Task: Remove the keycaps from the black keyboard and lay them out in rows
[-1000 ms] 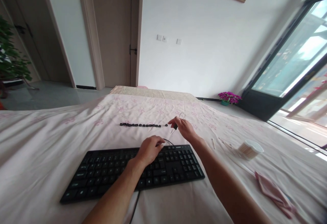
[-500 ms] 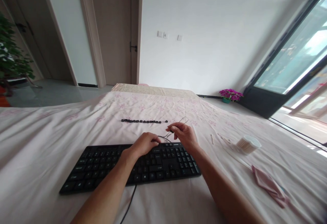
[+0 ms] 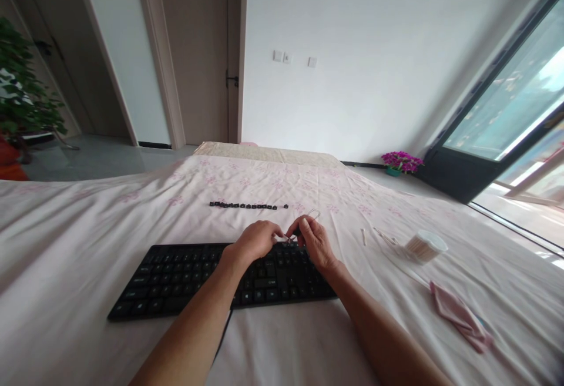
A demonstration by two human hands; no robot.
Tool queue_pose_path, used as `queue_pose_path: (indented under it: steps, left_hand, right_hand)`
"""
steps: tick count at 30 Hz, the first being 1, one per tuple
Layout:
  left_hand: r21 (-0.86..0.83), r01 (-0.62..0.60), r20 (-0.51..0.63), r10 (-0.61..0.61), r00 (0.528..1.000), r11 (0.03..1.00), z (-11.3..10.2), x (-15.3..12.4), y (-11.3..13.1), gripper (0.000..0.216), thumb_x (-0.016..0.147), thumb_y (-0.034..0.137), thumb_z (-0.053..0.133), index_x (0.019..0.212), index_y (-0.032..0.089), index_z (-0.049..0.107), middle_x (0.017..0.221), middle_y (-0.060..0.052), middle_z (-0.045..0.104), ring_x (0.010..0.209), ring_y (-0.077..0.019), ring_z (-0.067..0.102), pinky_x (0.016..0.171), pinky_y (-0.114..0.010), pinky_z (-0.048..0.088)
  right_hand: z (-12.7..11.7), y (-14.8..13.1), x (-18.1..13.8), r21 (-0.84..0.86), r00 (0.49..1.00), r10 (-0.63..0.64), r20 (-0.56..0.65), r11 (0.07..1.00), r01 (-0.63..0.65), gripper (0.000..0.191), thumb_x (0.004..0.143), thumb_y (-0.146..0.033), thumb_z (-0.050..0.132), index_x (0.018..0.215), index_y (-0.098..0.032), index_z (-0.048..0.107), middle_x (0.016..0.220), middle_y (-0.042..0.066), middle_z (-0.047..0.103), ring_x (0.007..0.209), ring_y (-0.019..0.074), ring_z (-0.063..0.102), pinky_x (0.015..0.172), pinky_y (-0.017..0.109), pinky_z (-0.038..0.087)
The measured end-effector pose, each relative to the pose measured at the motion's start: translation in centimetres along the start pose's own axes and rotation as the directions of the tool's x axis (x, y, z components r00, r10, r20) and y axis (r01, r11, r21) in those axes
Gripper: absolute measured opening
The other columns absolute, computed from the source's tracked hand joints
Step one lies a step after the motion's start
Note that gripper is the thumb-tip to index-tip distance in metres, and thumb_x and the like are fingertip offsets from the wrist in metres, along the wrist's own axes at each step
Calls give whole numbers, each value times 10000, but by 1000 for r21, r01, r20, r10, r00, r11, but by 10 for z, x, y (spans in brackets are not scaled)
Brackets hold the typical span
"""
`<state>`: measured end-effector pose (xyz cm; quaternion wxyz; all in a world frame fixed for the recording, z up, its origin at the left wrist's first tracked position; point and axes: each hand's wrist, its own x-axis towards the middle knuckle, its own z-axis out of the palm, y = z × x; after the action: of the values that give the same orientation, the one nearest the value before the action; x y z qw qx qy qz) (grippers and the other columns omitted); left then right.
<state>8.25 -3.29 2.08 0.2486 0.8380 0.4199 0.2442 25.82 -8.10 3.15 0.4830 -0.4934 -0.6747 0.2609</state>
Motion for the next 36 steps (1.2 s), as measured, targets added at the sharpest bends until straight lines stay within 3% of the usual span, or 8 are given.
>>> queue_pose_path:
  steps: [5,16,23,31,36]
  left_hand:
    - [-138,-70,31,75,997,988,16,0,0,238,763,170,503,855,220,717,836,-11,713,817,-187,636,705,-237,441]
    - [-242,-18,89,41,995,970,17,-2,-7,233,822,290,490,820,175,693,824,-2,698,807,-189,600,701,-233,429]
    - [-261,-27,84,50,995,965,20,-1,-10,237,818,286,487,800,164,689,782,11,690,781,-180,594,686,-224,418]
    - [-173,-41,62,52,997,984,20,0,-14,250,815,268,474,679,161,655,694,1,668,694,-157,590,634,-222,390]
    - [-190,-49,49,59,997,981,21,-1,-14,213,814,267,487,733,177,662,750,12,683,739,-158,601,665,-220,396]
  right_hand:
    - [0,-1,-3,-26,997,-39,60,999,40,462,959,-444,328,754,-167,635,499,-31,446,481,103,446,521,226,368]
    - [7,10,1,-48,953,-250,172,964,261,377,966,-350,354,761,-174,617,744,27,617,717,136,577,728,255,434]
    - [7,12,2,-85,954,-248,167,961,264,387,970,-351,339,752,-179,609,741,26,621,720,138,587,736,256,445]
    - [15,13,6,-212,913,-255,319,919,331,365,972,-342,335,744,-196,581,741,13,616,716,135,580,734,250,432]
    - [12,17,8,-150,927,-250,278,942,299,426,982,-381,291,725,-191,572,723,11,602,696,127,576,731,249,433]
